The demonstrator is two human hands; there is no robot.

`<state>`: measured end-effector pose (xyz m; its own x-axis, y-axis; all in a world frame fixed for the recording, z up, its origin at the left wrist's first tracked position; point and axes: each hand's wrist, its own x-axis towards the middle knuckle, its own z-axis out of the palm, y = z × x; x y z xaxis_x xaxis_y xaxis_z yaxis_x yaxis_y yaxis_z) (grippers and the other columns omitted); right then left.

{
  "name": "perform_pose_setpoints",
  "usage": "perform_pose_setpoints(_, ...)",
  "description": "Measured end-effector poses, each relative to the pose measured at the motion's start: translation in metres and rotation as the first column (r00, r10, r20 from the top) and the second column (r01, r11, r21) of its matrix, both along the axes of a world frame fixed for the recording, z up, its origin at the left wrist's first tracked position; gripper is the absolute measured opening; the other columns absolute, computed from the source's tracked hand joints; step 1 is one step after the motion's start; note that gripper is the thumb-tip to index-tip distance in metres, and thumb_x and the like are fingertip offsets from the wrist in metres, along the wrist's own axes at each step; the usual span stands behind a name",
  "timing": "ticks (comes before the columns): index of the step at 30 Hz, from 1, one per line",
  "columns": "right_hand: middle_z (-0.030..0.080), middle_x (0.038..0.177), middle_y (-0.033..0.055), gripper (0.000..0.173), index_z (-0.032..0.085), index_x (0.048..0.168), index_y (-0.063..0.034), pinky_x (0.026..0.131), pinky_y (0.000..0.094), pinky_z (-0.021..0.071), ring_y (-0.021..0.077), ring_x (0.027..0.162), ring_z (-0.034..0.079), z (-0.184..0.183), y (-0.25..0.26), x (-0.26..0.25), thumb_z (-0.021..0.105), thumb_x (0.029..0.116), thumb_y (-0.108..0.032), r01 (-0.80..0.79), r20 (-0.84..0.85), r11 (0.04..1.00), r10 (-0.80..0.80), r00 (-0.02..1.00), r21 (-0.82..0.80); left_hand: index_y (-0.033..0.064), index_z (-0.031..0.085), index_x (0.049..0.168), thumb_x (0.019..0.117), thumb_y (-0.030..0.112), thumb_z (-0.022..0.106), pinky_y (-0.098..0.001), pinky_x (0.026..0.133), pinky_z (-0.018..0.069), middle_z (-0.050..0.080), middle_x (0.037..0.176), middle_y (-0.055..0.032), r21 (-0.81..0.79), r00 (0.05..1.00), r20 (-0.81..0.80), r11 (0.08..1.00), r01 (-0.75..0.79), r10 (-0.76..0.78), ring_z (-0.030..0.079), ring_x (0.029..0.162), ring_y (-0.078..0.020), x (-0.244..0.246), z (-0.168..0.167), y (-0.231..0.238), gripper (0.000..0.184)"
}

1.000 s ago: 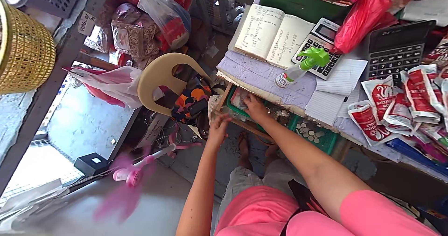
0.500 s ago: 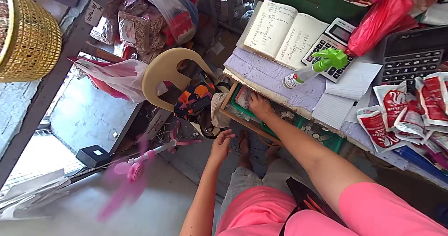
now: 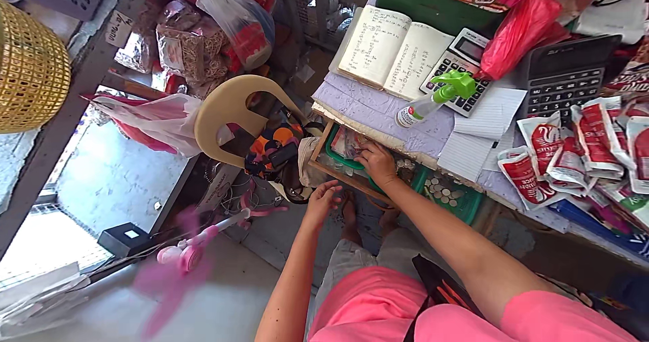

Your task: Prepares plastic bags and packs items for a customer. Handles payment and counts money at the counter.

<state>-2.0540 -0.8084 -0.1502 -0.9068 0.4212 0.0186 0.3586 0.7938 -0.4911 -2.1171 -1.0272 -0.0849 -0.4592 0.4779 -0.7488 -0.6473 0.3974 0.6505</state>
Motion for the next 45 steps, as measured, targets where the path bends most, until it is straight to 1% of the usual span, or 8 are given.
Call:
perform_pose_setpoints(5,0.073,0.113,0.0101,0.024,0.075,0.091,-0.005,0.093,0.0471,0.0553,0.0283,0.107,0.068,0.029,-0.022,0.026,0.066,0.0994,-0.026,-0.024,-0.149,0.999,0.018,0.989,-0.036,-0.0051,0.055,0.137,0.1131,0.035,0.033,-0.0398,0.093,0.0588,0.068,0.126,-0.0177,0.083,0.98,0.2,0.996,-0.012,-0.005,0.071,0.107,-0.0249,0.001,0.003,0.02,0.052)
perform_pose_setpoints(14,0.071,0.097,0.0133,0.02,0.069,0.087,-0.0032,0.083,0.0445,0.056,0.0279,0.092,0.069,0.061,-0.056,0.05,0.075,0.0907,-0.022,-0.052,-0.174,0.989,0.027,0.984,-0.136,-0.0035,0.057,0.128,0.1112,0.049,0.025,-0.0433,0.094,0.0584,0.072,0.111,-0.0161,0.205,0.899,0.407,0.975,0.081,-0.16,0.072,0.101,-0.0263,0.005,0.014,0.026,0.064)
perform_pose_setpoints(22,0.068,0.099,0.0089,0.039,0.069,0.089,-0.0029,0.076,0.0299,0.0536,0.0137,0.086,0.063,0.088,-0.05,0.049,0.08,0.0868,-0.04,0.038,-0.027,0.778,-0.07,0.997,-0.627,-0.0034,0.065,0.11,0.1101,0.021,0.047,-0.0295,0.065,0.0619,0.074,0.083,-0.0089,0.08,0.965,0.223,0.989,0.125,-0.14,0.073,0.069,-0.0156,-0.006,0.018,0.008,0.03)
perform_pose_setpoints(27,0.072,0.096,0.0121,0.011,0.07,0.095,-0.0029,0.078,0.0383,0.0607,0.0257,0.09,0.072,0.079,-0.055,0.049,0.066,0.0952,-0.013,-0.061,-0.187,0.995,0.045,0.981,-0.082,0.0058,0.061,0.079,0.1036,0.03,0.06,-0.0252,0.05,0.0412,0.05,0.06,0.0031,-0.044,0.938,-0.333,0.996,0.084,-0.094,0.046,0.049,-0.0069,0.005,0.017,0.007,0.035)
perform_pose_setpoints(33,0.074,0.106,0.0142,0.011,0.068,0.092,-0.0023,0.083,0.0396,0.0613,0.0284,0.101,0.072,0.075,-0.047,0.039,0.061,0.0985,-0.007,-0.187,-0.34,0.959,0.252,0.906,0.211,-0.0074,0.062,0.125,0.1086,0.053,0.004,-0.041,0.088,0.0604,0.075,0.106,-0.0176,0.282,0.947,0.227,0.946,0.158,-0.226,0.074,0.095,-0.0254,0.01,0.051,0.007,0.086)
perform_pose_setpoints(36,0.074,0.103,0.0151,0.015,0.065,0.091,-0.0019,0.085,0.0381,0.0614,0.0275,0.099,0.073,0.09,-0.06,0.035,0.054,0.1012,-0.002,-0.354,-0.431,0.906,0.422,0.798,0.231,-0.005,0.061,0.12,0.1048,0.063,0.002,-0.0424,0.088,0.0609,0.075,0.104,-0.0183,0.341,0.889,0.407,0.938,0.066,-0.211,0.075,0.095,-0.028,0.012,0.046,0.005,0.091)
perform_pose_setpoints(41,0.073,0.105,0.0151,0.018,0.066,0.09,0.0005,0.079,0.0306,0.0616,0.0199,0.091,0.073,0.102,-0.076,0.046,0.063,0.1009,-0.013,-0.304,-0.446,0.934,0.195,0.873,-0.187,0.0034,0.044,0.144,0.1099,0.033,0.042,-0.0504,0.101,0.0541,0.065,0.129,-0.0147,0.477,0.932,0.354,0.873,-0.103,-0.084,0.066,0.117,-0.0292,0.01,0.031,-0.015,0.045)
perform_pose_setpoints(45,0.072,0.094,0.0109,0.022,0.068,0.09,-0.0004,0.076,0.0254,0.0564,0.0124,0.082,0.068,0.112,-0.075,0.049,0.069,0.0972,-0.021,-0.168,-0.264,0.845,0.032,0.964,-0.508,-0.0001,0.023,0.158,0.0863,0.012,0.078,-0.0423,0.103,0.0554,0.051,0.147,-0.0186,0.356,0.989,-0.117,0.926,0.127,-0.091,0.063,0.123,-0.0261,0.003,0.025,-0.022,0.091)
